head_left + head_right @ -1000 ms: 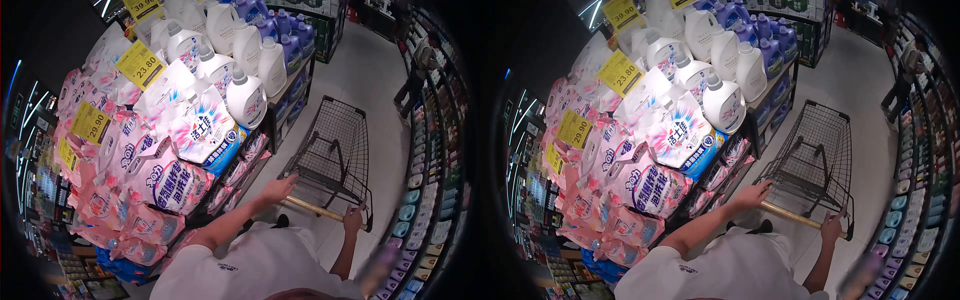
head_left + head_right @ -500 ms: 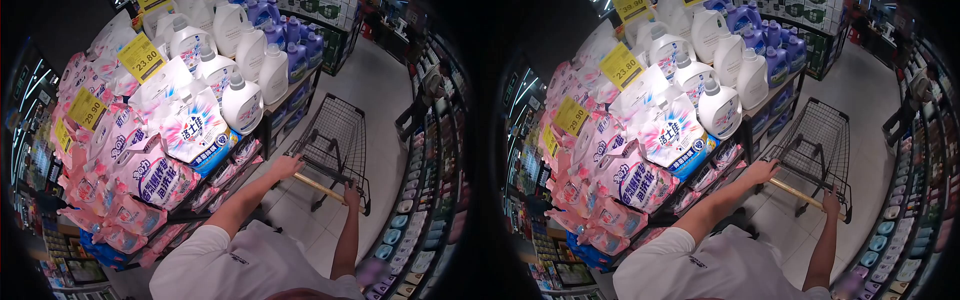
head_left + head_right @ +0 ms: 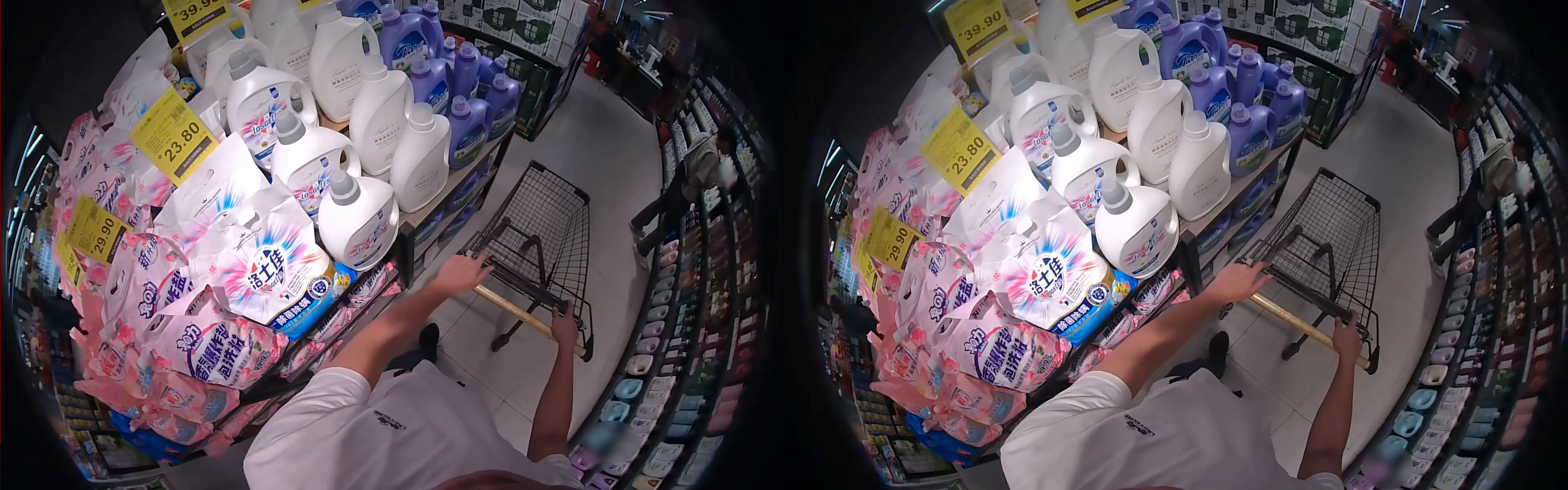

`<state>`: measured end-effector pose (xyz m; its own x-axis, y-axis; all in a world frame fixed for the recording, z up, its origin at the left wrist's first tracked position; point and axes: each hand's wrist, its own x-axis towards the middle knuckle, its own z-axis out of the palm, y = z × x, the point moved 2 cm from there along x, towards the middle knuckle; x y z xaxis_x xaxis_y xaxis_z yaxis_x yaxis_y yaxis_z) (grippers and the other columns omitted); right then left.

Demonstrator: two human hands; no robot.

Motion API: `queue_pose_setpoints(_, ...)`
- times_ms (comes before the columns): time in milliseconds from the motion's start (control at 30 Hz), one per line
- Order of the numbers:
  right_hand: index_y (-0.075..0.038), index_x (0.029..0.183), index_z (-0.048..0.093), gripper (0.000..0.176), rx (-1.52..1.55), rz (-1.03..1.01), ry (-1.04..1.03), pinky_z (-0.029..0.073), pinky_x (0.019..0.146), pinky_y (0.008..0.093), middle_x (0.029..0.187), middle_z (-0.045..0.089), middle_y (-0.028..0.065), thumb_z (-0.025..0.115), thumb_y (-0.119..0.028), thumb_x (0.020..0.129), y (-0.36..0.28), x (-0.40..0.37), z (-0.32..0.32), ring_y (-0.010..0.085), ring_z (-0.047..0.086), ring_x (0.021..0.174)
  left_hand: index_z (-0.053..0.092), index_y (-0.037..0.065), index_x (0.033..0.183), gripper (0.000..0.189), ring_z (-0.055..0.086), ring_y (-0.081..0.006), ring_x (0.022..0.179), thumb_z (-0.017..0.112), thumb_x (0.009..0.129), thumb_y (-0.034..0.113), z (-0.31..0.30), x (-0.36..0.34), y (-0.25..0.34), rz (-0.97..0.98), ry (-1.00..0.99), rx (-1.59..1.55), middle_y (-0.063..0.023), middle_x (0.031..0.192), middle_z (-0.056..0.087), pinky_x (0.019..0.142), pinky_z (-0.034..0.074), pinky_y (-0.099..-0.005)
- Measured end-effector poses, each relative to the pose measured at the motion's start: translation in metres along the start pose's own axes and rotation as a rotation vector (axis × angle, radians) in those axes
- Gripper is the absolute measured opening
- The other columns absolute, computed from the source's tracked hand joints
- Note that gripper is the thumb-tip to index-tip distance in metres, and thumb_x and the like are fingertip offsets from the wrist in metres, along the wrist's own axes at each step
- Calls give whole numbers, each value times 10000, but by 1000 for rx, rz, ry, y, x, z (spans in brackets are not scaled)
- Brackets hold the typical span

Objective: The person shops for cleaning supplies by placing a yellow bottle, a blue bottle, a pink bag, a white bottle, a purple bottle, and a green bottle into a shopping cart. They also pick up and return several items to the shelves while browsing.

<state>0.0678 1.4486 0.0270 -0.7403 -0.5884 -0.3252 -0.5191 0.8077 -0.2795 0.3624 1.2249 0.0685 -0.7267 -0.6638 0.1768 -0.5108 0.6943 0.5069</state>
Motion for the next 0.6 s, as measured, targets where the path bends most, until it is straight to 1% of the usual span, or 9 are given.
queue_pose_setpoints(100, -226, 1557, 253, 704, -37, 32, -56, 475, 1009, 507, 1358, 606, 255, 574, -441, 969, -3, 41, -2, 409, 624, 1211, 606, 38, 1145, 448, 672, -392, 620, 510, 1017, 457, 0, 35, -4, -10, -58, 31, -180, 627, 652, 598, 533, -502)
queue_pose_setpoints(200, -221, 1553, 222, 746, 62, 97, -130, 484, 999, 511, 1334, 603, 296, 621, -372, 942, 14, 104, 14, 412, 649, 1170, 621, 44, 1117, 433, 666, -381, 597, 520, 1015, 452, 8, 70, -13, 32, -21, 26, -169, 610, 644, 579, 528, -495)
queue_pose_setpoints(267, -226, 1552, 199, 770, 106, 96, -130, 505, 969, 504, 1304, 607, 321, 638, -319, 926, 9, 120, 9, 400, 694, 1072, 631, 48, 1102, 425, 663, -377, 588, 528, 1011, 450, 17, 93, -21, 42, 3, 16, -164, 599, 639, 569, 526, -488)
queue_pose_setpoints(300, -234, 1578, 201, 818, -46, 68, -92, 487, 1016, 487, 1366, 614, 226, 650, -373, 908, 7, 129, 4, 421, 627, 1201, 640, 52, 1088, 417, 660, -373, 578, 535, 1008, 448, 22, 104, -23, 48, 33, 10, -158, 589, 633, 559, 525, -481)
queue_pose_setpoints(333, -234, 1578, 201, 818, -48, 83, -103, 487, 1016, 487, 1366, 614, 226, 650, -373, 908, -5, 128, -7, 421, 627, 1201, 640, 52, 1088, 417, 660, -373, 578, 535, 1008, 448, 28, 114, -26, 47, 15, 3, -158, 589, 633, 559, 525, -481)
queue_pose_setpoints(400, -214, 1551, 309, 708, -55, 76, 22, 504, 987, 485, 1332, 638, 210, 627, -343, 932, -31, 129, -27, 399, 644, 1175, 656, 64, 1078, 407, 654, -368, 566, 541, 1004, 447, 36, 137, -34, 55, 15, 34, -154, 583, 632, 567, 527, -474)
queue_pose_setpoints(433, -214, 1551, 309, 708, -52, 89, 15, 504, 987, 485, 1332, 638, 210, 627, -343, 932, -34, 138, -27, 399, 644, 1175, 664, 75, 1090, 408, 655, -366, 566, 544, 1000, 454, 40, 148, -36, 37, -1, 42, -150, 585, 634, 568, 529, -466)
queue_pose_setpoints(500, -198, 1506, 411, 607, 3, 118, 47, 517, 961, 483, 1305, 655, 198, 611, -317, 945, -36, 155, -34, 384, 655, 1151, 661, 57, 1075, 411, 664, -360, 580, 536, 1005, 443, 48, 168, -41, 29, -35, 39, -151, 600, 644, 599, 542, -471)
queue_pose_setpoints(600, -202, 1488, 439, 586, -7, 109, 87, 519, 957, 484, 1280, 668, 193, 616, -310, 939, -44, 174, -45, 383, 655, 1150, 659, 49, 1052, 421, 674, -348, 587, 511, 1014, 441, 59, 192, -46, 21, -62, 10, -132, 619, 662, 638, 561, -471)
